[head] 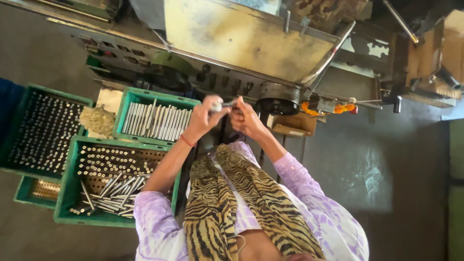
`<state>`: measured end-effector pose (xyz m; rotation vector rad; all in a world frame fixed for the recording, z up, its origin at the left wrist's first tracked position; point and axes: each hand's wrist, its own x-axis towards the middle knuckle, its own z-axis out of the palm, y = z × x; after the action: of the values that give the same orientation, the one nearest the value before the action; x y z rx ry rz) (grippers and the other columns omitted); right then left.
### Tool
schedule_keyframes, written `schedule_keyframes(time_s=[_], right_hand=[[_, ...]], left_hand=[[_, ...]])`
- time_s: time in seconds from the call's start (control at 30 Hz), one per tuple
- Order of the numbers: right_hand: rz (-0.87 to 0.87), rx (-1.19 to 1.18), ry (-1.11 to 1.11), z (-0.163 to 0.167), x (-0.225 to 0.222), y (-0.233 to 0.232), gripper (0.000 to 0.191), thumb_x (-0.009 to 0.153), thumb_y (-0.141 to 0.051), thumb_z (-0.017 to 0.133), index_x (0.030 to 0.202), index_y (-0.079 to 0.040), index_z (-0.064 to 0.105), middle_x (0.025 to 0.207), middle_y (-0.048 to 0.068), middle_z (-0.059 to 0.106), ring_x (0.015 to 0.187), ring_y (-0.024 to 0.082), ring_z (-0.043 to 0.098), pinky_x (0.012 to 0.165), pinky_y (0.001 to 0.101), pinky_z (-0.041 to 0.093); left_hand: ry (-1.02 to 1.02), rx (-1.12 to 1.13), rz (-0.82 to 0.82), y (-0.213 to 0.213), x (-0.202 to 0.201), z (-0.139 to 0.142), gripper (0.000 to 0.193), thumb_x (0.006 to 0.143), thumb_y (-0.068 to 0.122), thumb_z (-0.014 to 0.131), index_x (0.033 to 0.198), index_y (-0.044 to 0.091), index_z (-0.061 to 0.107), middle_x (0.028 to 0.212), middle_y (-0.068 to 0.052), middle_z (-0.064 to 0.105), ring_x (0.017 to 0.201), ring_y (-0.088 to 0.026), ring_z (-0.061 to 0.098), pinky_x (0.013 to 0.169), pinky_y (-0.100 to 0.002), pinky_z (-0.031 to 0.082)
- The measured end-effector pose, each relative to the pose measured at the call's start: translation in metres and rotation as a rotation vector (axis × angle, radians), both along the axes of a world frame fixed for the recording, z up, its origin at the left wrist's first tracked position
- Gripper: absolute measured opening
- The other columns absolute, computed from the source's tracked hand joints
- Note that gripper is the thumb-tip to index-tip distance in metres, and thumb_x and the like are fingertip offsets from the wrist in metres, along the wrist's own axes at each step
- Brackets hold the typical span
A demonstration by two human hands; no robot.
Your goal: The person repeatedly picks up metal rods from a green crate, inserts them into a grinding machine, and operates a lever to process them. After each cycle, the person removes the rod and places it back into the crate. The task is performed continuously throughout the clip.
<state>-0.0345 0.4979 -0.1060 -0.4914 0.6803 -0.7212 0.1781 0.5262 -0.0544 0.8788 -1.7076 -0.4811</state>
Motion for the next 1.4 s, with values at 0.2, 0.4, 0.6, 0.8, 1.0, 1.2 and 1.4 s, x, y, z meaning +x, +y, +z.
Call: schedule_keyframes(time_s=[0.2,0.4,0.6,0.8,1.0,1.2,1.4], right_hand=[[-0.243,-1.738,0.86,0.017,-0.005,-0.018,0.033,0.116,-0.036,0.054,0.101,-0.006,0.055,0.08,0.013,0.058,0.071,0.036,0.061,0.064,0.0423,0.049],[-0.251,-1.733,0.879,0.036,-0.018,-0.019,0.029,0.108,-0.032,0.059,0.1,-0.004,0.059,0.077,0.015,0.059,0.068,0.04,0.061,0.06,0.0468,0.048],[-0.185,-1.716,0.898,0.046,-0.037,-0.015,0.039,0.109,-0.04,0.053,0.097,-0.004,0.062,0.074,0.015,0.057,0.065,0.04,0.06,0.058,0.0468,0.046],[-0.229,-1.575,0.869,0.06,-0.038,-0.001,0.037,0.105,-0.04,0.054,0.098,-0.006,0.066,0.074,0.013,0.061,0.061,0.034,0.063,0.056,0.0413,0.047],[-0.111,-1.433,1.001,0.084,-0.031,-0.006,0.026,0.101,-0.027,0.067,0.1,-0.001,0.069,0.075,0.017,0.063,0.062,0.036,0.063,0.055,0.04,0.047],[0.474,-1.233,0.355,0.108,-0.053,-0.029,0.016,0.101,-0.015,0.067,0.093,-0.002,0.073,0.086,0.012,0.074,0.075,0.026,0.072,0.067,0.0363,0.056],[0.483,-1.378,0.149,0.125,0.039,0.054,0.023,0.109,-0.022,0.06,0.114,-0.002,0.07,0.107,0.011,0.076,0.1,0.023,0.075,0.092,0.0375,0.06]], left_hand=[[0.776,1.143,-0.225,-0.012,-0.011,0.019,0.015,0.092,0.017,0.077,0.097,0.01,0.064,0.062,0.007,0.042,0.044,-0.002,0.035,0.038,-0.022,0.022],[0.599,0.657,-0.002,0.005,-0.042,0.026,0.019,0.093,0.009,0.079,0.104,0.008,0.064,0.076,0.009,0.052,0.064,0.0,0.044,0.053,-0.02,0.033],[0.584,0.65,-0.006,0.011,-0.055,0.038,0.018,0.093,0.008,0.079,0.102,0.008,0.063,0.077,0.009,0.052,0.066,0.0,0.044,0.056,-0.019,0.034],[0.602,0.598,-0.057,0.012,-0.06,0.045,0.017,0.094,0.008,0.076,0.102,0.009,0.062,0.075,0.01,0.051,0.062,0.001,0.043,0.052,-0.019,0.032],[0.741,0.845,-0.197,-0.001,-0.051,0.038,0.013,0.096,0.008,0.074,0.101,0.01,0.062,0.07,0.009,0.049,0.052,0.001,0.039,0.042,-0.02,0.024],[1.02,0.957,-0.352,-0.013,-0.049,0.025,0.013,0.096,0.008,0.072,0.098,0.012,0.059,0.06,0.008,0.044,0.041,-0.001,0.036,0.036,-0.022,0.021],[0.686,0.352,-0.327,-0.023,-0.124,0.04,0.023,0.103,0.003,0.081,0.1,0.01,0.059,0.081,0.003,0.051,0.069,-0.005,0.044,0.061,-0.025,0.031]])
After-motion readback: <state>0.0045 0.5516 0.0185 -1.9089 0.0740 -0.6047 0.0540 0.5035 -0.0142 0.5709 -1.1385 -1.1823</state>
